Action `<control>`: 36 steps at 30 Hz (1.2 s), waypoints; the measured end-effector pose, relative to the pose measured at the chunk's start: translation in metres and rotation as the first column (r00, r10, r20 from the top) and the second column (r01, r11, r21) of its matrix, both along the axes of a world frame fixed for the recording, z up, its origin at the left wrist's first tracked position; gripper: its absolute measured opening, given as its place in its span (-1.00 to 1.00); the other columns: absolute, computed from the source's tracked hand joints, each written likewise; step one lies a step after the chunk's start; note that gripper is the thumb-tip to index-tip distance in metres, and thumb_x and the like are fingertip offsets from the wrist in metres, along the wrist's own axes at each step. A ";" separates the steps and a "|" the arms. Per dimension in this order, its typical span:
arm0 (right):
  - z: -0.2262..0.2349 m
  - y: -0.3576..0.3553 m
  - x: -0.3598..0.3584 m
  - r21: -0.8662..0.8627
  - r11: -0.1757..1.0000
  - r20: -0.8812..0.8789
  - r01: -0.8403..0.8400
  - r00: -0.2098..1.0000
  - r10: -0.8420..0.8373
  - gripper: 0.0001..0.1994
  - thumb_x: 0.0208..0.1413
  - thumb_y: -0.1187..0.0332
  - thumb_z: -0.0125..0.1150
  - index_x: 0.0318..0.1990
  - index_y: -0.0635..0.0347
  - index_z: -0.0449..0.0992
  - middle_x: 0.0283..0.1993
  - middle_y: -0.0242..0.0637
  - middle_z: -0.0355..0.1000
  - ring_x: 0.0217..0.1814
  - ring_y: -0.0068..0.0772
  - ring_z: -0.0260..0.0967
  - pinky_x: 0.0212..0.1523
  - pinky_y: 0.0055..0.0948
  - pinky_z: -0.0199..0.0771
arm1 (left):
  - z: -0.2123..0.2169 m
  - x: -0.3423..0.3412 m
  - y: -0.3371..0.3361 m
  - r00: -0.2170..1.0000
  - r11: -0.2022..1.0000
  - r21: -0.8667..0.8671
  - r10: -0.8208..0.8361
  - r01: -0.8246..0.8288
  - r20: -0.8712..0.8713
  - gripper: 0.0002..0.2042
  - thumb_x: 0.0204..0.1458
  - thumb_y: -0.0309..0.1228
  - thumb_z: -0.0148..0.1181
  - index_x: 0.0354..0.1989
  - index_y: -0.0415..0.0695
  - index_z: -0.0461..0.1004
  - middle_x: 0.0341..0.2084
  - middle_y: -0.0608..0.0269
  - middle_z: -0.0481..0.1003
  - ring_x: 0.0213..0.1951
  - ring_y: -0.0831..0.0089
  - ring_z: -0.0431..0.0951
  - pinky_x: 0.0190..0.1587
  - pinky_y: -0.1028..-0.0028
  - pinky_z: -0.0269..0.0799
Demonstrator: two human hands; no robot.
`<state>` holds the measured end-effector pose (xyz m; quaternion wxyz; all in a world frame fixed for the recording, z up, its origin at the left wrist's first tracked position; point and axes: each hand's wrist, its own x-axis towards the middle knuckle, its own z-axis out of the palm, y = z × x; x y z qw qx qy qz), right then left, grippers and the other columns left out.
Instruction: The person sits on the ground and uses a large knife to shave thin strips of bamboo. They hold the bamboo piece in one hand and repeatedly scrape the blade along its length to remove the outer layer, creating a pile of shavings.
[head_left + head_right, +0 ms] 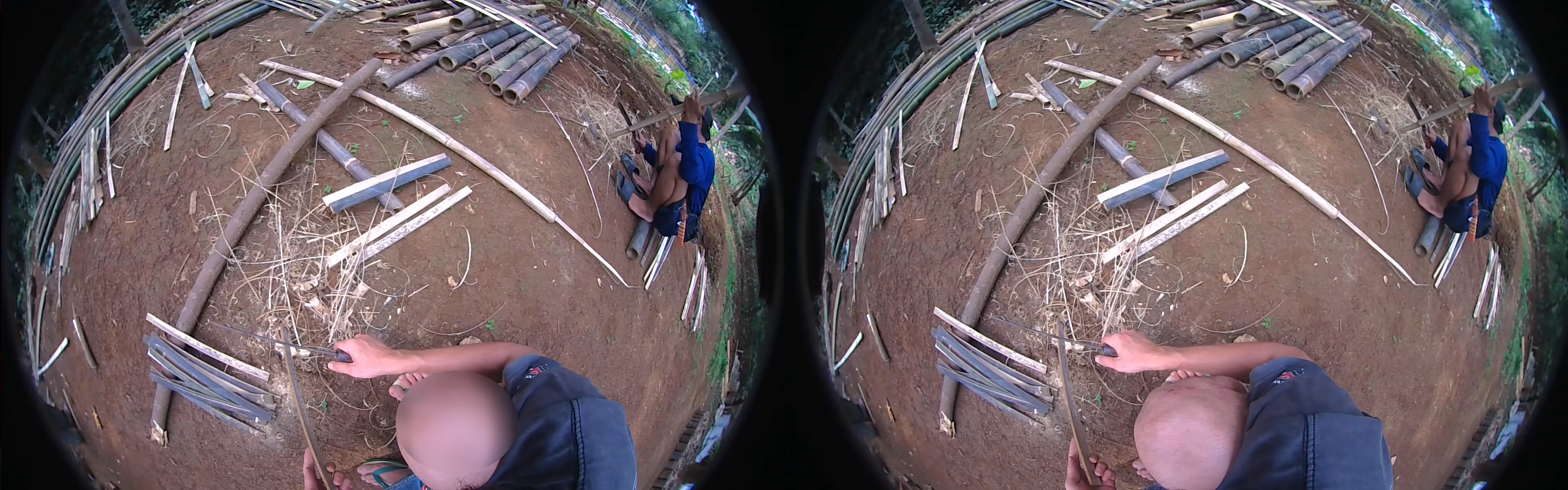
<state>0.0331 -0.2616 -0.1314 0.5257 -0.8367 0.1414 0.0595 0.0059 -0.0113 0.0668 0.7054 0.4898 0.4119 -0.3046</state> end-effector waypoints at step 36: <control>0.031 -0.006 0.024 0.052 0.990 0.167 -0.129 0.979 0.118 -0.60 0.27 0.08 0.13 -0.37 0.31 0.56 -0.71 -0.14 0.33 -0.69 -0.32 0.27 -0.58 -0.28 0.28 | -0.138 0.095 -0.081 0.824 1.000 0.018 0.001 -0.013 0.566 -0.82 0.40 -0.21 -0.09 -0.16 -0.04 0.26 -0.57 0.41 0.34 -0.61 0.61 0.36 -0.59 0.54 0.34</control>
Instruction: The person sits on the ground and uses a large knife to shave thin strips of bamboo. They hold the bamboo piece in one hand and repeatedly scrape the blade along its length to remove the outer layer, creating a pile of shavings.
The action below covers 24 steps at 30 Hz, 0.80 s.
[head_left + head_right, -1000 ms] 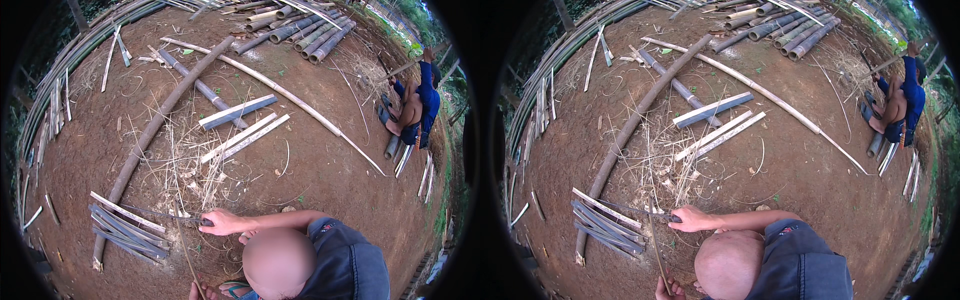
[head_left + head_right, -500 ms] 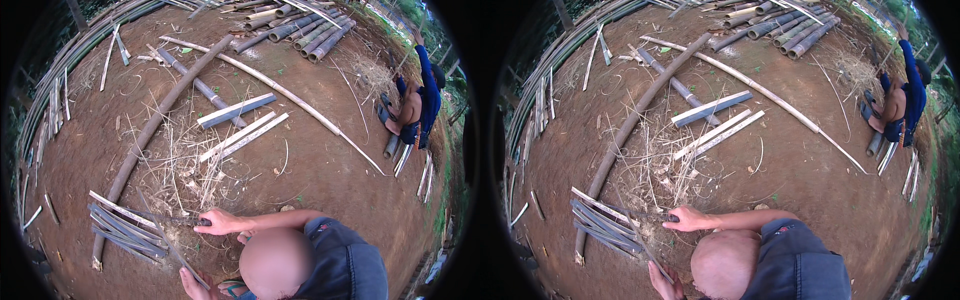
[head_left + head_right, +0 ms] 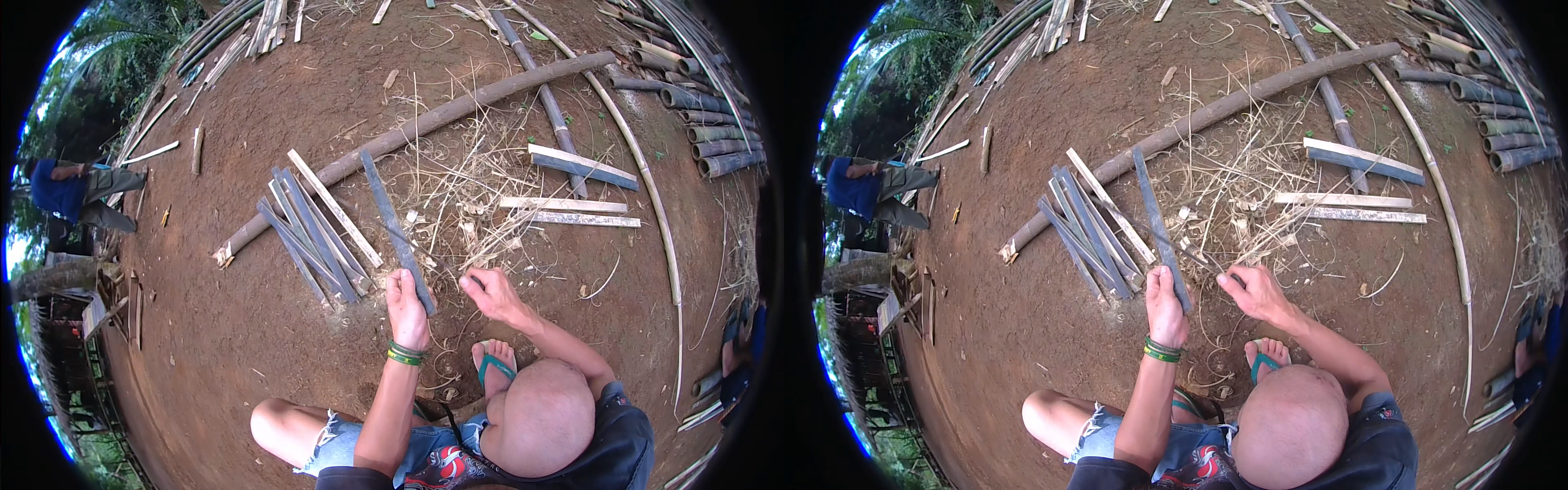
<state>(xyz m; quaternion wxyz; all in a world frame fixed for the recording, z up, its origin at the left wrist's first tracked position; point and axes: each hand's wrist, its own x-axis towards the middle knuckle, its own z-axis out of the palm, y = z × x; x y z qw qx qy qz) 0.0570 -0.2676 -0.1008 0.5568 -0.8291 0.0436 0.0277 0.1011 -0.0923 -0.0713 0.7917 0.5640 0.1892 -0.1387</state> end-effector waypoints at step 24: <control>0.018 -0.021 0.053 -0.205 0.979 0.382 0.014 0.922 0.067 -0.52 0.25 -0.02 0.15 -0.57 0.16 0.41 -0.81 -0.26 0.22 -0.81 -0.28 0.19 -0.74 -0.24 0.17 | 0.058 -0.061 0.021 0.968 0.962 0.232 -0.185 0.144 0.167 -0.60 0.39 -0.36 -0.06 0.27 -0.39 0.33 -0.17 0.43 0.50 -0.21 0.74 0.38 -0.13 0.64 0.37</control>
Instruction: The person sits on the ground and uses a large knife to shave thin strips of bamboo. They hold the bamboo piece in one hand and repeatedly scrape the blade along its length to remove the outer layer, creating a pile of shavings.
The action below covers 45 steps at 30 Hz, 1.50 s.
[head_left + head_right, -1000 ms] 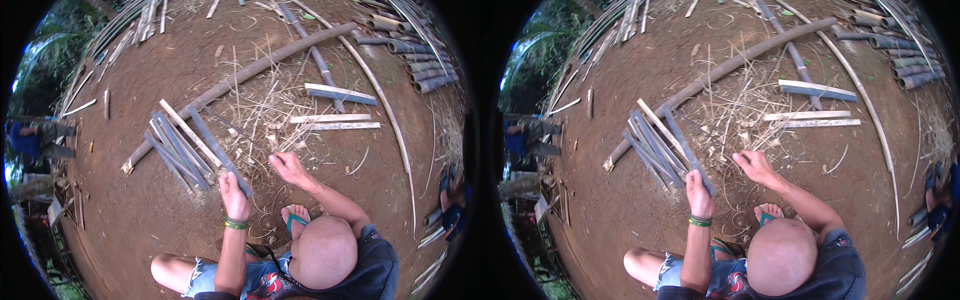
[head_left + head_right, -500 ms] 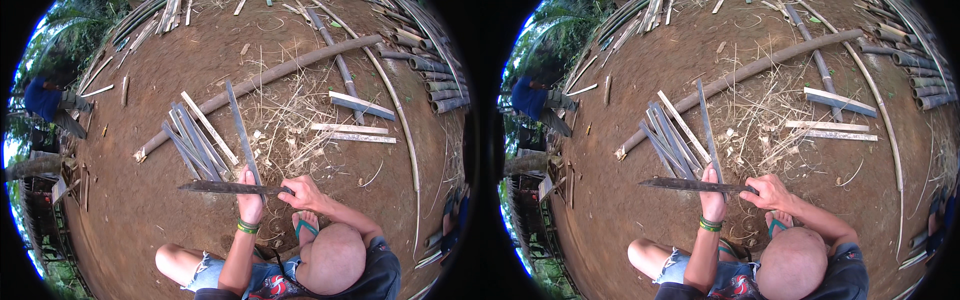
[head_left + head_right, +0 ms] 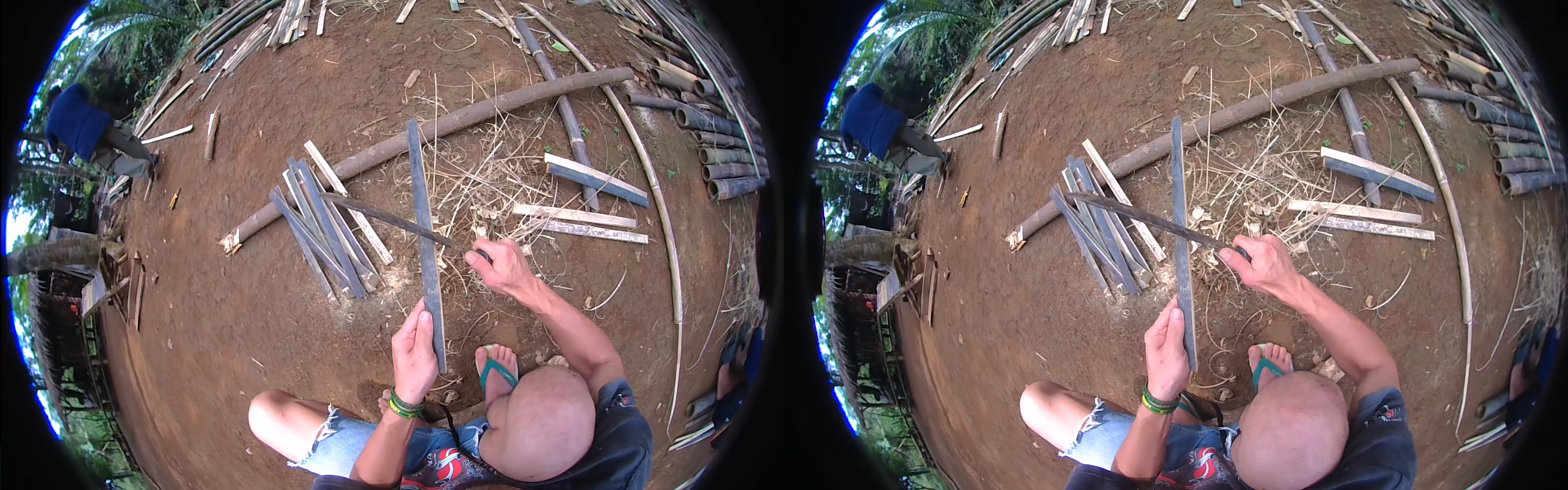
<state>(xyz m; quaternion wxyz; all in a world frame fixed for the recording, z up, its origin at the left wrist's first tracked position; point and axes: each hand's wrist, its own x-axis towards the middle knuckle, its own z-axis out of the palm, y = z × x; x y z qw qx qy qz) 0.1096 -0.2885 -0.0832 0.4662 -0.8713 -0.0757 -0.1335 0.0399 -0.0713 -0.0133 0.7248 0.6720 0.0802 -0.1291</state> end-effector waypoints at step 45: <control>-0.099 -0.008 0.031 -0.263 0.873 -0.507 -0.411 0.828 0.238 -0.34 0.32 -0.23 -0.15 -0.61 0.13 0.45 -0.79 -0.43 0.20 -0.81 -0.51 0.04 -0.78 -0.30 0.10 | -0.054 -0.036 0.045 0.849 0.962 -0.149 0.122 -0.228 -0.515 -0.64 0.38 -0.28 -0.04 0.24 -0.16 0.41 -0.67 0.52 0.38 -0.79 0.71 0.25 -0.78 0.59 0.15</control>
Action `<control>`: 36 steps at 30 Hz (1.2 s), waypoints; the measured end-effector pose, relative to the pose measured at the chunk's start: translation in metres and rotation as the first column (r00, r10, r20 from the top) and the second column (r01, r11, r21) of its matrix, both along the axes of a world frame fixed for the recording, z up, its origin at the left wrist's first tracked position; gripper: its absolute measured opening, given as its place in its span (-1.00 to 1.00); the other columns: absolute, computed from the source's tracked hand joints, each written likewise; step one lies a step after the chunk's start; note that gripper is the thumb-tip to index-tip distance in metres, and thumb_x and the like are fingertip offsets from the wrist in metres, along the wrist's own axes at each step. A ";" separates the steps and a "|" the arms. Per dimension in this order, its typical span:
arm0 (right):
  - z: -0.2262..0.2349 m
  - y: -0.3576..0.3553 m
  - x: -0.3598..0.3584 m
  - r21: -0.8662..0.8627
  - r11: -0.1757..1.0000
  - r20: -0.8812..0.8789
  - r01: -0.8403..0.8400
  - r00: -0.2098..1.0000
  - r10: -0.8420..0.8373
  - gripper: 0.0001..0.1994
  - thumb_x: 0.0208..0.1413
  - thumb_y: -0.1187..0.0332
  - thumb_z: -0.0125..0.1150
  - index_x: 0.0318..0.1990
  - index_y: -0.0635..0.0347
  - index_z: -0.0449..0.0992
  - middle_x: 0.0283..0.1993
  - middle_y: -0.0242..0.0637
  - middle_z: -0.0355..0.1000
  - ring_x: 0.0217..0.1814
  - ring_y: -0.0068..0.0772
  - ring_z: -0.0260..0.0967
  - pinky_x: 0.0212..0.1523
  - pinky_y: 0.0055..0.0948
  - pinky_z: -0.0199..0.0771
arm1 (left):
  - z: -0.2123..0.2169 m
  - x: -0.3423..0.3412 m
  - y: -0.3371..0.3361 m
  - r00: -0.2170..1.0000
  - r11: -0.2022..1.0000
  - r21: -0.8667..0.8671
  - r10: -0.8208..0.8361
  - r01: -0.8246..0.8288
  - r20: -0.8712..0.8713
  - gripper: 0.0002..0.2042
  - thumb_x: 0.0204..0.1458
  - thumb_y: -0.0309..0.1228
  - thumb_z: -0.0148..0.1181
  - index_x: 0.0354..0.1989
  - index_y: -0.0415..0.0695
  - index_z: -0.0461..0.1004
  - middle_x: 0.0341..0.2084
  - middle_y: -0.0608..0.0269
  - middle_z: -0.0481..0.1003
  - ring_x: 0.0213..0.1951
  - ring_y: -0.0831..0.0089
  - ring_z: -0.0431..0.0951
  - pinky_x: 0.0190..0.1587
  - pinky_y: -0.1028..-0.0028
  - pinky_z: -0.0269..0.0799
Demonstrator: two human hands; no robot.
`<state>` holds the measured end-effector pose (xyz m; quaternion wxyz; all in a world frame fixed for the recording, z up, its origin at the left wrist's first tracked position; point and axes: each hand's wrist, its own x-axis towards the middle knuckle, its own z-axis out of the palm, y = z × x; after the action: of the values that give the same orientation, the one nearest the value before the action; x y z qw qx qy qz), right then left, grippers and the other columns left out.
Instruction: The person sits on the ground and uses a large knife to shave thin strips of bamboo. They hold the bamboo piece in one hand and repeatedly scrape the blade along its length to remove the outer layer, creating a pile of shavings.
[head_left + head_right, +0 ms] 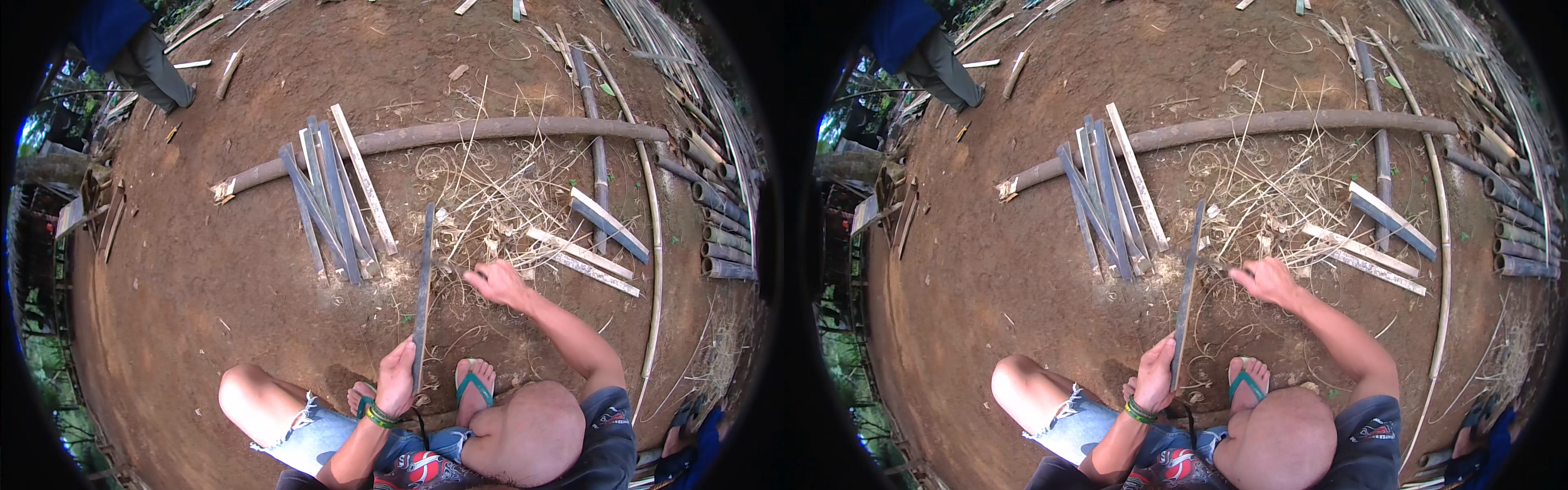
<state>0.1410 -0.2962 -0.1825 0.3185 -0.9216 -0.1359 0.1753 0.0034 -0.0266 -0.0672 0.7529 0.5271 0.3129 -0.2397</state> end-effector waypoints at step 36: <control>0.099 0.043 -0.110 0.108 0.994 -0.162 0.018 0.987 -0.001 -0.45 0.16 -0.15 0.17 -0.52 0.24 0.52 -0.70 -0.03 0.39 -0.57 0.10 0.45 -0.46 -0.04 0.46 | 0.039 -0.016 0.010 0.940 0.739 -0.632 0.004 -0.232 -0.340 -0.85 0.41 -0.24 -0.18 0.01 0.04 0.24 -0.44 0.36 0.25 -0.62 0.62 0.15 -0.58 0.61 0.09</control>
<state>0.0307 -0.2528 -0.0839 0.3794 -0.8862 -0.1146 0.2401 -0.0128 -0.0163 -0.0286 0.8441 0.1581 0.3568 -0.3676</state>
